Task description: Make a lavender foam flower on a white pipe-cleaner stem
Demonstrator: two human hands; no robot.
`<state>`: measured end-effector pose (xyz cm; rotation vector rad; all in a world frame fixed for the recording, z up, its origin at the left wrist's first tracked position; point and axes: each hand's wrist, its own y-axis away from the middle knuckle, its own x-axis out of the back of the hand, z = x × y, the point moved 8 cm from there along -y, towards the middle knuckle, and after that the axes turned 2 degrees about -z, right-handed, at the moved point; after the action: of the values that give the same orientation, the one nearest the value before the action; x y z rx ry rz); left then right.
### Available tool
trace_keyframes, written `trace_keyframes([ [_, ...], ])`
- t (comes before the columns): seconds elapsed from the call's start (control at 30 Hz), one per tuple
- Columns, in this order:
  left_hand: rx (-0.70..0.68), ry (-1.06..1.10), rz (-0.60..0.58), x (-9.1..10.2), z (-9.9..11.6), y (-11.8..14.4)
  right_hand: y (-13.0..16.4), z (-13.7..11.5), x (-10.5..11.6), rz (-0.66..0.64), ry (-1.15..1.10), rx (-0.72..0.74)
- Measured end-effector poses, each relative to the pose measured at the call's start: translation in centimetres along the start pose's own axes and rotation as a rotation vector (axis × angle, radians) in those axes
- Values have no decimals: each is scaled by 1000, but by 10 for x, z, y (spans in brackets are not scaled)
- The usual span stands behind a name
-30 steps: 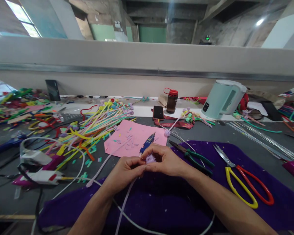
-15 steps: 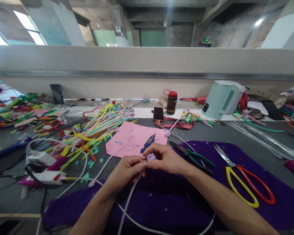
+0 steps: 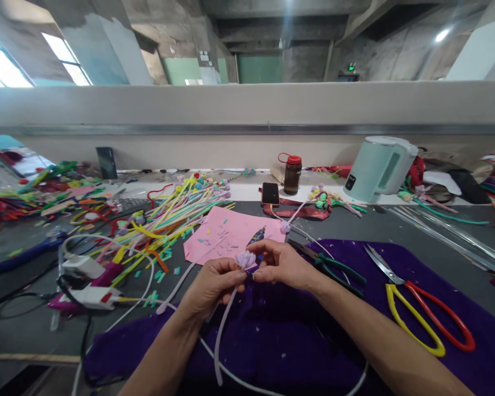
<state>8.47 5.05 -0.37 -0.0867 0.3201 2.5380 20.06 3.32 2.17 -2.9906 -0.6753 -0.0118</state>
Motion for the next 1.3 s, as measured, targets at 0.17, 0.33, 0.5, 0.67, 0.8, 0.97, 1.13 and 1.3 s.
trace_keyframes([
  [0.17,4,-45,-31,-4,-3,0,0,0,0,21,-9,17],
  [0.33,-32,-106,-72,-9,-2,0,2,-6,-4,-14,39,27],
  [0.5,-33,-151,-118,-13,-2,2,2,-11,-9,-63,43,63],
  [0.67,-10,-163,-113,-13,-3,3,1,-8,-11,-82,29,49],
  [0.8,-16,-158,-95,-13,-1,3,1,-6,-9,-51,69,25],
  [0.97,-15,-160,-37,-10,0,2,2,-5,-6,-8,114,32],
  [1.13,-28,-164,-30,-11,-1,1,1,-8,-6,-3,132,51],
  [1.3,-61,-170,5,-8,2,0,0,-8,-7,-36,45,66],
])
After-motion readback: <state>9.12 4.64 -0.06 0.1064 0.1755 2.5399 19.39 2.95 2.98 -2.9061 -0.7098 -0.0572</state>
